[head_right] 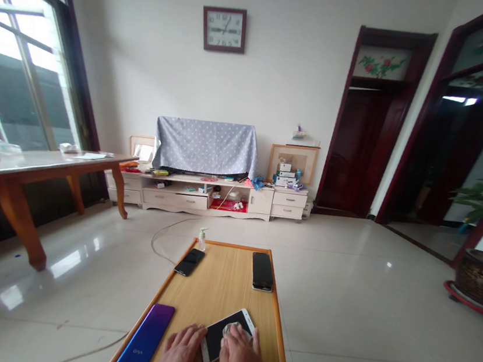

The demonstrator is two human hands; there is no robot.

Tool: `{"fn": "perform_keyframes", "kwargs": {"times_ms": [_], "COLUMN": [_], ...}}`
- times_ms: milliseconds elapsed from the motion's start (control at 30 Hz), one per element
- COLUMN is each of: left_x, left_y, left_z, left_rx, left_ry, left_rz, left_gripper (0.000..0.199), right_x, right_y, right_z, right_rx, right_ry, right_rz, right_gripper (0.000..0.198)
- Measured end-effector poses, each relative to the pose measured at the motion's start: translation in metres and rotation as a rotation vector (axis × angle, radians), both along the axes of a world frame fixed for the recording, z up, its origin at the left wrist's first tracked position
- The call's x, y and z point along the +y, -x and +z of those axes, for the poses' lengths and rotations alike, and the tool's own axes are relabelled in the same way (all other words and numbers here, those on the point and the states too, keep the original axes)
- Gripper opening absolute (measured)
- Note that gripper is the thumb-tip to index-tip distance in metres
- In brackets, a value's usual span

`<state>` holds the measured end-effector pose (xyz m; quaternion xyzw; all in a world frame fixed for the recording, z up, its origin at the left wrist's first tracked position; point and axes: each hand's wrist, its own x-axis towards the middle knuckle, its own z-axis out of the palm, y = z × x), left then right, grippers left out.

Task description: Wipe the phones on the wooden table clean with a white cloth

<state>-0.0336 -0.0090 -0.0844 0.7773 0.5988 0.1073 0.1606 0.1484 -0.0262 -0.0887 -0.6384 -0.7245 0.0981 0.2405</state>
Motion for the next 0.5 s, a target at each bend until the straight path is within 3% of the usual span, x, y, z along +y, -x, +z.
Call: {"fn": "perform_keyframes", "kwargs": {"times_ms": [200,400,500], "left_x": [-0.003,-0.002,-0.001], "left_y": [-0.002,-0.002,-0.001], "left_z": [0.010,0.009,0.005], "left_rx": [0.037,0.026,0.011], "left_ry": [0.019,0.004,-0.004], "left_rz": [-0.017,-0.006,-0.007], "left_gripper": [0.067,0.061,0.061], "right_x": [0.008,-0.001,-0.003], "right_y": [-0.004,0.029,0.027], "right_z": [-0.004,-0.010,-0.007], "right_rx": [-0.061,-0.002,0.027], "right_ry": [-0.045,0.035,0.057], "right_rz": [-0.108,0.083,0.111], "right_gripper": [0.042,0.041,0.042]}}
